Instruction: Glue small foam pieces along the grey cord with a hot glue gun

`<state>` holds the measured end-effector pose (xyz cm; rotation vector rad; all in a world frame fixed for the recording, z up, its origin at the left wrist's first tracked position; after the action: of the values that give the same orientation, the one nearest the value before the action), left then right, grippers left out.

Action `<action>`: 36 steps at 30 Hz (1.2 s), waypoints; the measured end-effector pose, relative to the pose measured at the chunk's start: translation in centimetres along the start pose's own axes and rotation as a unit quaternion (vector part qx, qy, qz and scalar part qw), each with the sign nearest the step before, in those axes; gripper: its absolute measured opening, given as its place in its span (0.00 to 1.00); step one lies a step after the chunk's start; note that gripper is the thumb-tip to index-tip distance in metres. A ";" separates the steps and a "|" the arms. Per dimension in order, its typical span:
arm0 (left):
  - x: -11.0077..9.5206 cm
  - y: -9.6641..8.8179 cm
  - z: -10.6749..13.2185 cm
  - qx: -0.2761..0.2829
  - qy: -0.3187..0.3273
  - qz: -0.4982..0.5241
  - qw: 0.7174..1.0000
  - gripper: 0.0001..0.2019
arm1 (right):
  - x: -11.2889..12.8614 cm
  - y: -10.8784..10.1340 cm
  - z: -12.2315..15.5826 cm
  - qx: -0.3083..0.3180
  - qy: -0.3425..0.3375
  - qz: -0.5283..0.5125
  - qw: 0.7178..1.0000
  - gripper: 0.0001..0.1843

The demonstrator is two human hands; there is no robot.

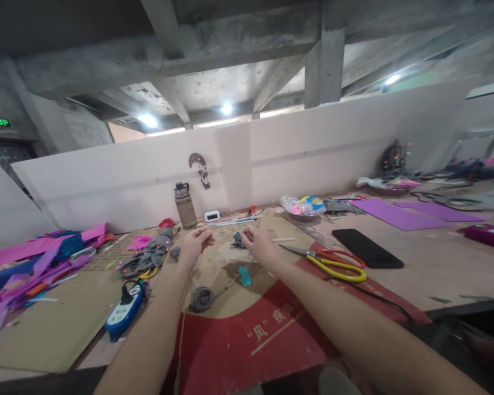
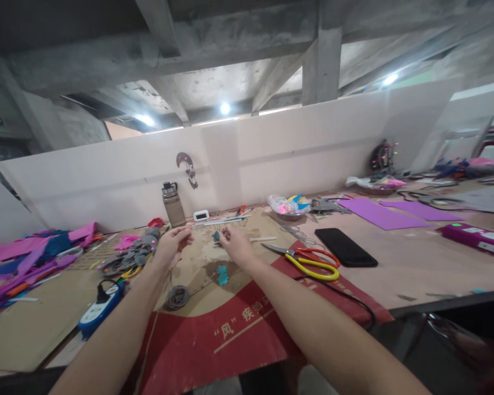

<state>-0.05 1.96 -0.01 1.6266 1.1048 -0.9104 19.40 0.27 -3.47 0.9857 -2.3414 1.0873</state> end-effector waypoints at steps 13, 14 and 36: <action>1.0 0.0 0.0 0.002 0.009 -0.059 0.998 0.10 | 0.6 -0.4 -0.1 0.004 -0.007 -0.018 1.000 0.10; 1.1 0.0 0.0 0.000 0.013 -0.061 0.998 0.11 | 0.7 -0.4 -0.1 0.005 -0.008 -0.016 1.000 0.10; 1.3 2.9 2.0 0.103 -0.047 -0.112 0.987 0.14 | 1.5 -1.0 0.3 0.042 -0.067 -0.055 0.995 0.15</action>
<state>2.99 -0.06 -0.96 1.6267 1.1746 -1.2710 19.08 -1.01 -2.30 1.2391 -2.3282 1.1167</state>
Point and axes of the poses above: each hand's wrist, its own z-axis away from the middle knuckle, its own y-axis out of the palm, x = y × z, the point moved 1 cm from there along -z, towards the middle knuckle, and after that the axes turned 7 degrees about z, right-handed, at the moved point
